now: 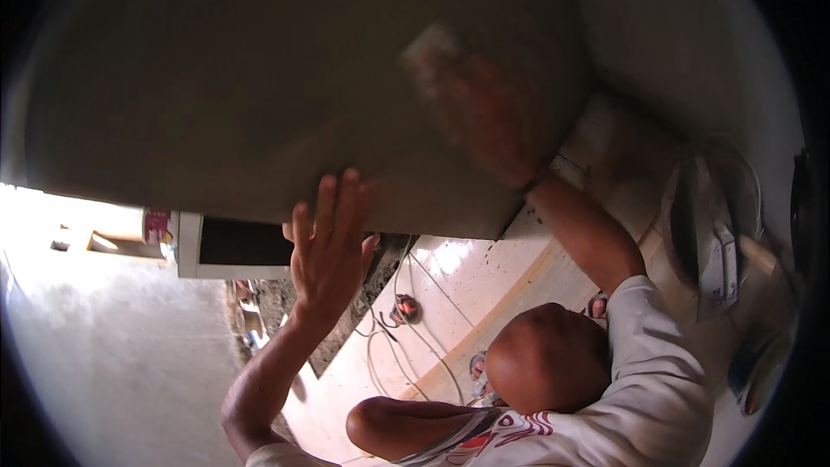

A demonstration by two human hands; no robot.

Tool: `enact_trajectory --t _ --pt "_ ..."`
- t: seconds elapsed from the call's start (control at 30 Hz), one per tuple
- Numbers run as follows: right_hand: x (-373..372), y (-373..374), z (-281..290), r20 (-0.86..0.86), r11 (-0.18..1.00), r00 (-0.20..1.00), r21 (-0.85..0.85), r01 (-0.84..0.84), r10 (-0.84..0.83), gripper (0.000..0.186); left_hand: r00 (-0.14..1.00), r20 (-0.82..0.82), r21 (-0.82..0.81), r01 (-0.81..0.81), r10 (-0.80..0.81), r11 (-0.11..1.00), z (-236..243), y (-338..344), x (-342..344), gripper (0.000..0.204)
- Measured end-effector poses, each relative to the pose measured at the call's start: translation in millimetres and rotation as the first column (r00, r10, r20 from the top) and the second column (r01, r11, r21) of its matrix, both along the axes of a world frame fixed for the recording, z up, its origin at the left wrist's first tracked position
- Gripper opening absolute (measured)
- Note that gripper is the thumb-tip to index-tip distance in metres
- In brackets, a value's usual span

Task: The person smooths the surface of a plastered wall using a hand tool while another person works on pipes below a counter.

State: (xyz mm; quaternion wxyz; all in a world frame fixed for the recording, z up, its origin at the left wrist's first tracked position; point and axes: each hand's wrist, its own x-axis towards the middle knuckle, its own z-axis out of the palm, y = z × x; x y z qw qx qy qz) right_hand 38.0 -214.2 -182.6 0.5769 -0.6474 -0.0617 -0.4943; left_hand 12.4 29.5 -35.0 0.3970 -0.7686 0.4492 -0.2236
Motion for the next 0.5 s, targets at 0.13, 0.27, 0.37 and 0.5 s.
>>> enact_trajectory --t 0.13,0.27,0.37,0.5 --pt "-12.0 54.5 -65.0 -0.039 0.822 0.960 -0.526 0.217 -0.279 0.040 1.000 -0.017 0.024 -0.003 0.004 1.000 -6.5 -0.8 6.5 0.086" --pt "13.4 -1.9 -162.8 -0.126 0.961 0.965 -0.187 0.205 -0.231 0.042 0.998 -0.032 0.090 0.058 -0.055 0.994 -8.0 -29.4 2.0 0.083" --pt "17.1 -35.0 -82.3 -0.115 0.971 0.977 0.139 0.193 -0.177 0.040 1.000 0.003 0.070 0.020 -0.020 0.997 -6.0 -35.7 11.3 0.083" --pt "-8.6 7.3 -34.0 -0.042 0.814 0.893 -0.433 0.388 -0.448 0.034 0.993 0.102 0.046 0.060 -0.065 0.997 8.1 -67.6 22.7 0.082"
